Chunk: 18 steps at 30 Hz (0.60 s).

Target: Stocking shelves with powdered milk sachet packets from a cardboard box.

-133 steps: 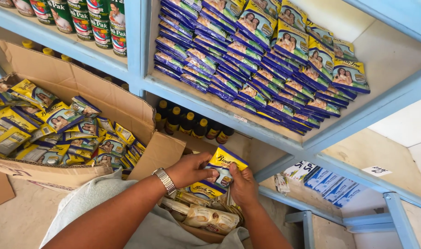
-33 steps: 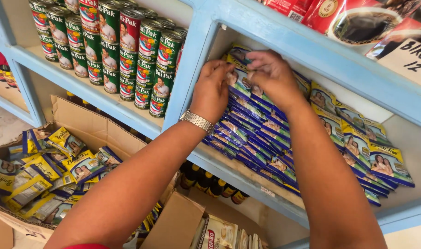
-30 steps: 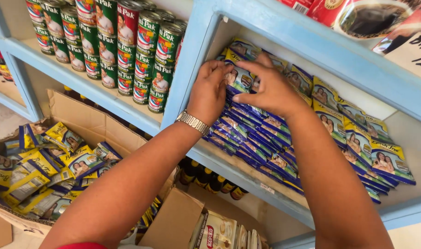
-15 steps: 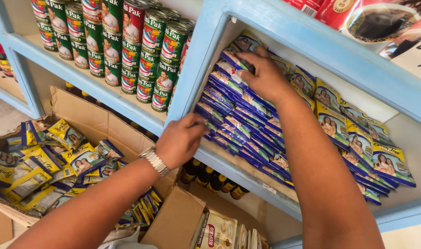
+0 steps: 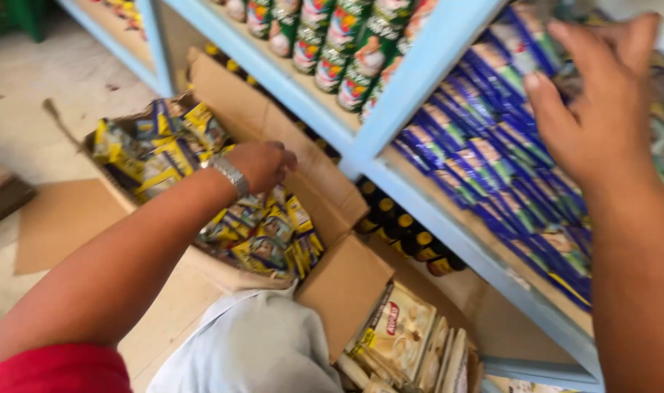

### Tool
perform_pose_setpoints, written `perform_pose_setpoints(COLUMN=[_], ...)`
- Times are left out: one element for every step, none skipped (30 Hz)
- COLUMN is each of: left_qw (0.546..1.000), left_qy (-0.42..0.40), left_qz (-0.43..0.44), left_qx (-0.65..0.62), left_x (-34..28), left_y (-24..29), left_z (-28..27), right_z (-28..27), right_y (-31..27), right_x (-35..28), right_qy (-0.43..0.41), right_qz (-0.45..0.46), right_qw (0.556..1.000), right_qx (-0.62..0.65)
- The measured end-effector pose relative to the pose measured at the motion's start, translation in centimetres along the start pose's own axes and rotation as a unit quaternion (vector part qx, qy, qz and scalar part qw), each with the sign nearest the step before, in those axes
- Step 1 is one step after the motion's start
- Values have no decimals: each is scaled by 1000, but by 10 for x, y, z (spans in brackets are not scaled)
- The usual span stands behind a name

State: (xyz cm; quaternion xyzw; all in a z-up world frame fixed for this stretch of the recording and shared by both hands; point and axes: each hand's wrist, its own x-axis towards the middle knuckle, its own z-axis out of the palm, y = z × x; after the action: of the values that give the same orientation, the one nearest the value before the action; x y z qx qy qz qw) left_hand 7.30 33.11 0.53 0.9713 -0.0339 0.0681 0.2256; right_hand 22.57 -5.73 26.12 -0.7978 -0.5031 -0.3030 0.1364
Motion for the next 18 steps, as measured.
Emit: perform_pose_setpoints(left_qw=[998,998,995,989,989,984,977,976,960,938,937,925,912,912,911,909,908,907], left_qy=[-39,-41,-35,-28,-27,-43,-60,-62,-122,-182,-186,-212,-238,-239,-244,-251,-255,-267], left_qz=[-47,-52,-72,-89,-92,-114,-136,-138,-182,-225,-225,-233,-239,-239,-207,-172,-169,-151], left_qx=[18,18,65,111,111,133,155,155,173,190,190,211,232,234,260,285,287,290], left_x=[-3,-7,-12,-13,-15,-17,-18,-21,-23,-25,-26,-27,-27,-26,-24,-22,-18,-13], left_y=[-8,-20,-32,-42,-57,-72,-87,-89,-92,-94,-93,-93,-91,-90,-88,-86,-87,-88], left_z=[-5,-5,-4,-4,1,8,14,10,6,3,4,5,7,11,17,24,32,41], right_z=[-3,0,2,2,8,14,21,23,26,29,34,39,43,46,48,50,53,55], right_y=[-8,-35,-61,-86,-101,-115,-128,-134,-140,-146,-142,-138,-134,-131,-129,-127,-129,-130], right_x=[-14,-25,-36,-47,-64,-82,-99,-107,-114,-123,-133,-142,-152,-160,-169,-181,-192,-204], right_qy=[13,11,8,6,6,-12,-28,-29,-62,-95,-97,-130,-163,-162,-194,-224,-224,-194], right_qz=[-19,-20,-36,-52,-53,-69,-85,-85,-105,-123,-120,-91,-62,-61,33,130,135,130], right_qw=[1000,1000,999,998,998,994,988,988,982,975,974,975,974,974,964,943,942,945], right_qx=[-11,-7,19,44,45,85,126,129,145,162,165,155,145,146,178,209,211,230])
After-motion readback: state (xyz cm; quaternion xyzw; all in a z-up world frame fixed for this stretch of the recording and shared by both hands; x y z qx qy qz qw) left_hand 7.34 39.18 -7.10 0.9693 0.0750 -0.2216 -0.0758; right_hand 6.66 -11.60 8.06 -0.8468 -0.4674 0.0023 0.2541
